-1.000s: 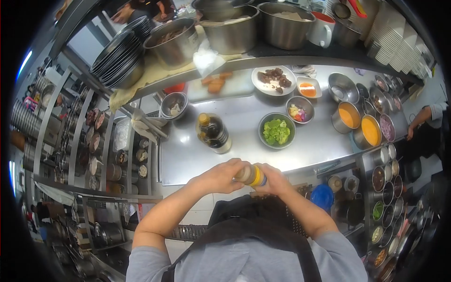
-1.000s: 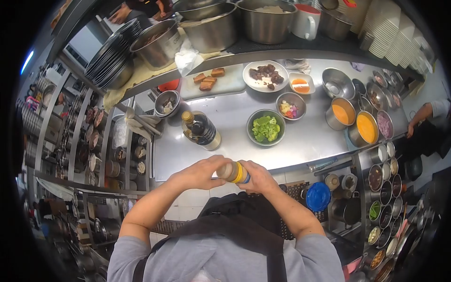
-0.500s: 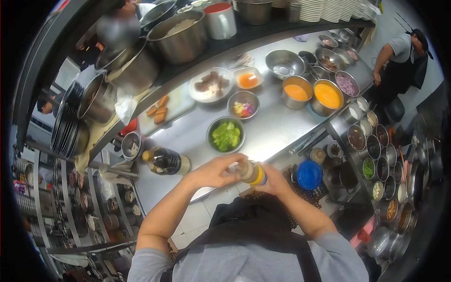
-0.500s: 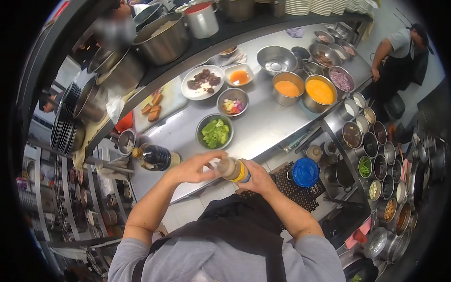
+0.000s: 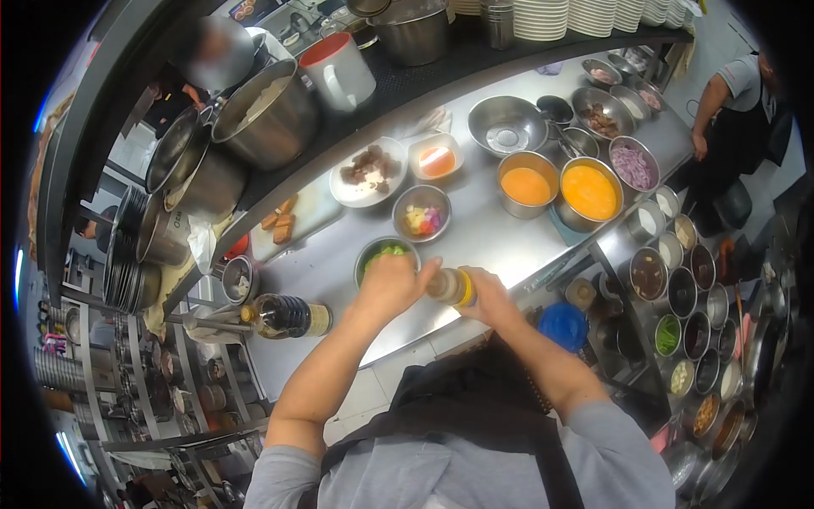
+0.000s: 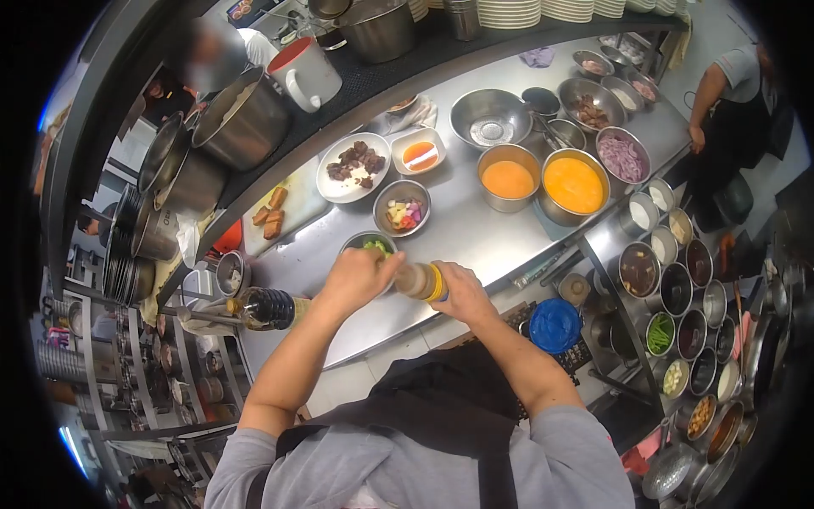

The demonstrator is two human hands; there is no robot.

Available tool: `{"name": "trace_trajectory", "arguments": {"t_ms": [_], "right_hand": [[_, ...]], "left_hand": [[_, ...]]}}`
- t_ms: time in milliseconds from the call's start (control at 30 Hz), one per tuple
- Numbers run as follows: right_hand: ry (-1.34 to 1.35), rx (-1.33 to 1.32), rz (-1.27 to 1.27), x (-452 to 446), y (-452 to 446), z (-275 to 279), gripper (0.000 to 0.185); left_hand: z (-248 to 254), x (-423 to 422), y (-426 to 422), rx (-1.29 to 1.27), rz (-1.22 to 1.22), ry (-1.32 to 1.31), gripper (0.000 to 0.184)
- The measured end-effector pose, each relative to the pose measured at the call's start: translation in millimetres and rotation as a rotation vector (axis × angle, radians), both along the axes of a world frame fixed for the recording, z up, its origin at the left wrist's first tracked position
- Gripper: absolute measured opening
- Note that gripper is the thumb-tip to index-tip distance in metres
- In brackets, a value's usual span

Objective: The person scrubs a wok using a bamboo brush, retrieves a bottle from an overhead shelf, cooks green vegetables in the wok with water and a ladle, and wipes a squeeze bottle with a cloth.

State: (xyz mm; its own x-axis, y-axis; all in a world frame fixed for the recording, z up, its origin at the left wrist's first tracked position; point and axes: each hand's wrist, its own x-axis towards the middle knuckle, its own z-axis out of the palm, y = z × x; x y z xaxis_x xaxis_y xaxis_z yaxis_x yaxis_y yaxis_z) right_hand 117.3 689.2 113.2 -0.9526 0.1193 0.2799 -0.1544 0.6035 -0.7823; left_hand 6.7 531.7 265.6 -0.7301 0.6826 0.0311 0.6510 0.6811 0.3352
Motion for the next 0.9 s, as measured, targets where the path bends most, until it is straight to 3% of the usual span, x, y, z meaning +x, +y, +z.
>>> {"name": "trace_trajectory", "arguments": {"t_ms": [33, 67, 133, 167, 300, 367, 400, 467, 500, 533, 600, 700, 767, 867, 900], "right_hand": [[-0.007, -0.033, 0.008, -7.5, 4.4, -4.5, 0.074], [-0.004, -0.044, 0.014, -14.1, 7.3, -9.3, 0.074], [-0.018, -0.076, 0.046, -24.8, 9.0, -11.0, 0.075], [-0.018, -0.083, 0.057, -28.0, 8.2, -11.2, 0.075], [0.072, -0.097, 0.082, -41.7, 8.1, -12.9, 0.075], [0.111, -0.127, 0.088, -45.1, 3.7, -18.8, 0.076], [0.143, -0.125, 0.058, -48.1, -0.5, -19.4, 0.076], [0.179, -0.129, 0.022, -55.1, -5.2, -23.2, 0.077], [0.157, -0.137, -0.042, -57.2, -8.4, -28.0, 0.077], [0.130, -0.143, -0.103, -57.1, -12.3, -30.9, 0.076], [0.133, -0.256, -0.141, -61.2, -16.5, -32.6, 0.076], [0.075, -0.433, -0.185, -65.8, -10.6, -27.5, 0.079], [0.013, -0.499, -0.235, -63.8, -5.7, -25.8, 0.083], [0.061, -0.235, -0.313, -50.7, -9.2, -44.0, 0.098], [0.097, -0.104, -0.341, -38.9, -11.9, -58.9, 0.092]], "left_hand": [[7.5, -0.1, -1.5, -0.011, -0.106, -0.010, 0.029], [13.5, 1.0, 1.6, -0.023, -0.100, -0.008, 0.029], [19.6, 4.4, 7.1, -0.003, -0.586, 0.402, 0.039], [4.3, 2.5, 6.3, -0.156, -0.571, 0.327, 0.049], [-16.6, -14.5, 16.4, -0.179, -0.436, 0.012, 0.045], [-8.0, -17.2, 24.9, -0.232, -0.097, -0.231, 0.041], [-7.9, -19.6, 26.2, -0.237, -0.095, -0.230, 0.041], [-9.3, -27.3, 27.6, -0.173, 0.243, -0.325, 0.042], [-12.5, -35.5, 25.8, -0.188, 0.279, -0.365, 0.040], [2.9, -36.4, 26.7, -0.196, 0.277, -0.367, 0.040], [36.1, -39.3, 24.9, -0.089, 0.407, -0.612, 0.042], [45.8, -38.6, -11.0, 0.051, 0.290, -0.530, 0.037], [52.4, -24.1, -30.3, 0.157, 0.266, -0.709, 0.032], [9.6, -11.3, -59.4, 0.219, 0.008, -0.985, 0.031], [-8.9, -5.9, -59.3, 0.159, -0.082, -1.052, 0.032]]}}
